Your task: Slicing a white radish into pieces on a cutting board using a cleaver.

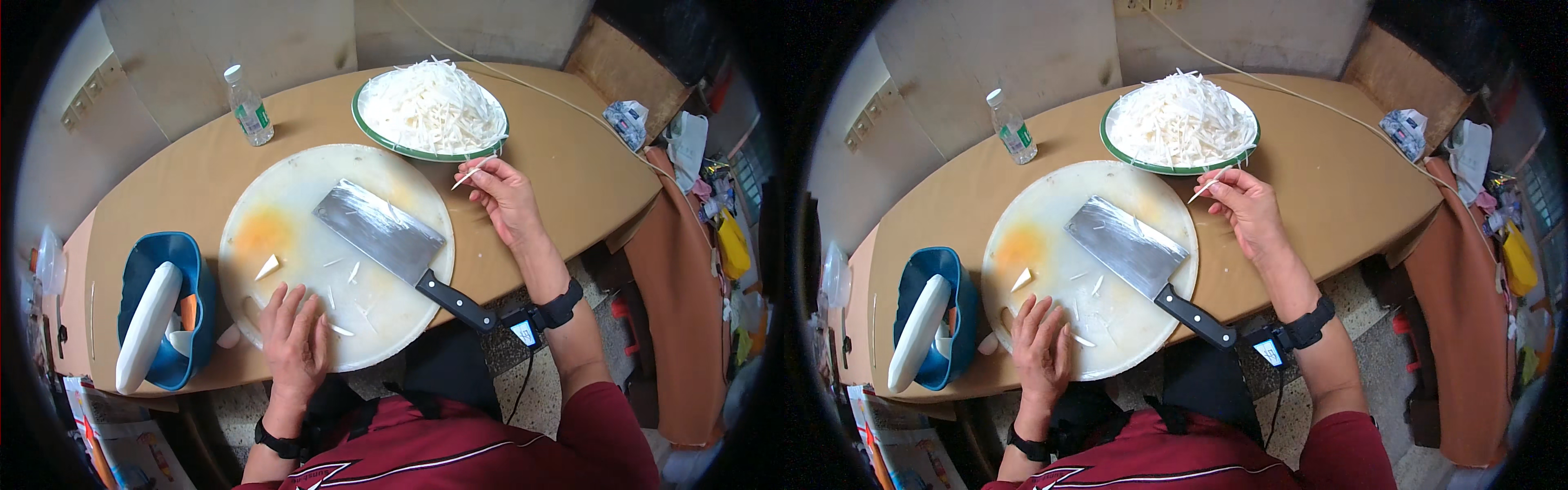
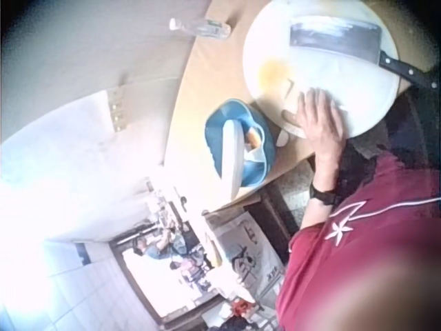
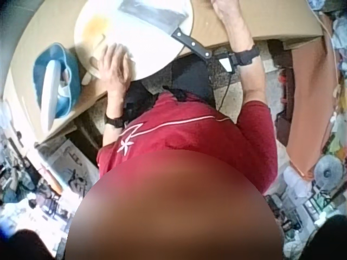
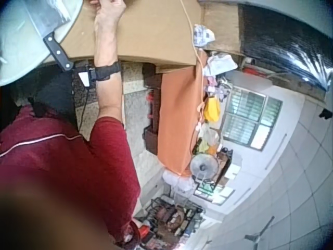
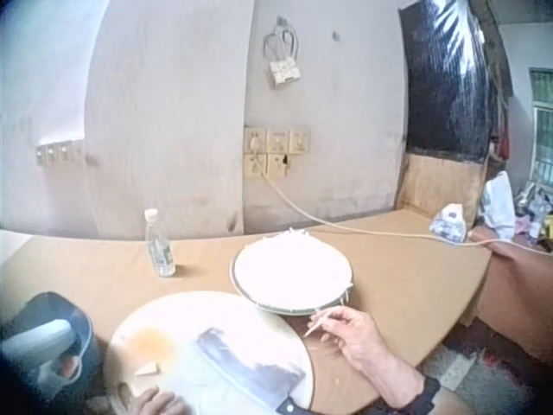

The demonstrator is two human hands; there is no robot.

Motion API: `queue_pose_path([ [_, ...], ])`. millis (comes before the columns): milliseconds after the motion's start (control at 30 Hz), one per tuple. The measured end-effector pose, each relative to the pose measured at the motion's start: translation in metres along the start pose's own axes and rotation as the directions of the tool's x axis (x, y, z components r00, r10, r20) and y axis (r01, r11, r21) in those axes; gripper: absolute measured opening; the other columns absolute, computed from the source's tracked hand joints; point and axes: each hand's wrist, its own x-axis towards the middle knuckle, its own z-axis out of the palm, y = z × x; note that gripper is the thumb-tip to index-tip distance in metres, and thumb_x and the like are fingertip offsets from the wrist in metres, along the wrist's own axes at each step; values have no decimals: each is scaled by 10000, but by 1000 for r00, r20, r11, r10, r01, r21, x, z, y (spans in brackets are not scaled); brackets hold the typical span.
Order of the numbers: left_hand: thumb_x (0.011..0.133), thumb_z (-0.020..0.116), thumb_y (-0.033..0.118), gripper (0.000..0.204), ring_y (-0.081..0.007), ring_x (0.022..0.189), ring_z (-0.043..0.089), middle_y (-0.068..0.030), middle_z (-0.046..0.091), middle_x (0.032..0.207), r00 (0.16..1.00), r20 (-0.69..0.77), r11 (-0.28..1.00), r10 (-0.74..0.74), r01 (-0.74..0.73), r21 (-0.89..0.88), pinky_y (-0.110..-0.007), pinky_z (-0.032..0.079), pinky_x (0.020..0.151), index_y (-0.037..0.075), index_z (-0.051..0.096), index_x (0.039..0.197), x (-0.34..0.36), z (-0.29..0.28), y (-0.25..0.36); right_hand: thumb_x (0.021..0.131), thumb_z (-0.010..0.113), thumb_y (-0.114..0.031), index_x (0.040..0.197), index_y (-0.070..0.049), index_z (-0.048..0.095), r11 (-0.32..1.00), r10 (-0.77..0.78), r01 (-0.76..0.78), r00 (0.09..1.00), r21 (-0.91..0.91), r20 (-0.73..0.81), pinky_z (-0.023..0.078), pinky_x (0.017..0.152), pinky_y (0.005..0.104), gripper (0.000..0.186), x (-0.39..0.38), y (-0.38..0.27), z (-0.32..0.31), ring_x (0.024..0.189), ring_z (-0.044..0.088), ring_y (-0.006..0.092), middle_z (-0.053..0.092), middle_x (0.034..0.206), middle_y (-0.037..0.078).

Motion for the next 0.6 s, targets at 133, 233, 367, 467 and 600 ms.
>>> queue_pose_path([
  [133,830,661,48,252,-388,1274,492,-156,607,1251,1000,-25,1000,4,-5,-20,-472,400,1048,31,677,1081,0,2,-2,919,627,-46,1038,-33,667,999,-14,14,1000,-36,-6,514,690,219,127,-11,-21,-9,921,667,122,689,1059,73],
  [233,793,691,41,274,-406,1223,515,-163,611,1212,996,-69,999,47,-48,-15,-485,423,999,21,673,1065,0,2,-5,920,639,-90,1038,-31,658,986,-29,15,996,-166,-84,524,674,204,133,-36,-50,-11,901,669,132,684,1042,83],
  [367,802,687,43,266,-392,1239,507,-155,611,1222,993,-97,996,61,-68,-66,-483,415,1007,26,673,1067,-2,8,-7,921,646,-109,1034,-12,652,942,-9,-52,983,-331,-181,530,666,194,150,-91,-88,-28,879,665,128,685,1010,91],
  [467,808,694,55,265,-382,1258,494,-143,608,1235,992,-106,991,62,-73,-108,-481,407,1016,39,677,1072,-2,3,-6,910,660,-101,1018,-1,654,901,15,-122,968,-417,-251,533,633,198,147,-143,-116,-46,826,669,134,691,949,100],
  [600,802,699,56,272,-377,1248,501,-141,611,1226,989,-115,989,87,-100,-109,-478,408,1011,40,679,1073,-5,6,-10,876,692,-88,979,-8,665,798,55,-266,926,-541,-375,523,591,203,133,-203,-167,-61,791,669,131,695,912,91],
])
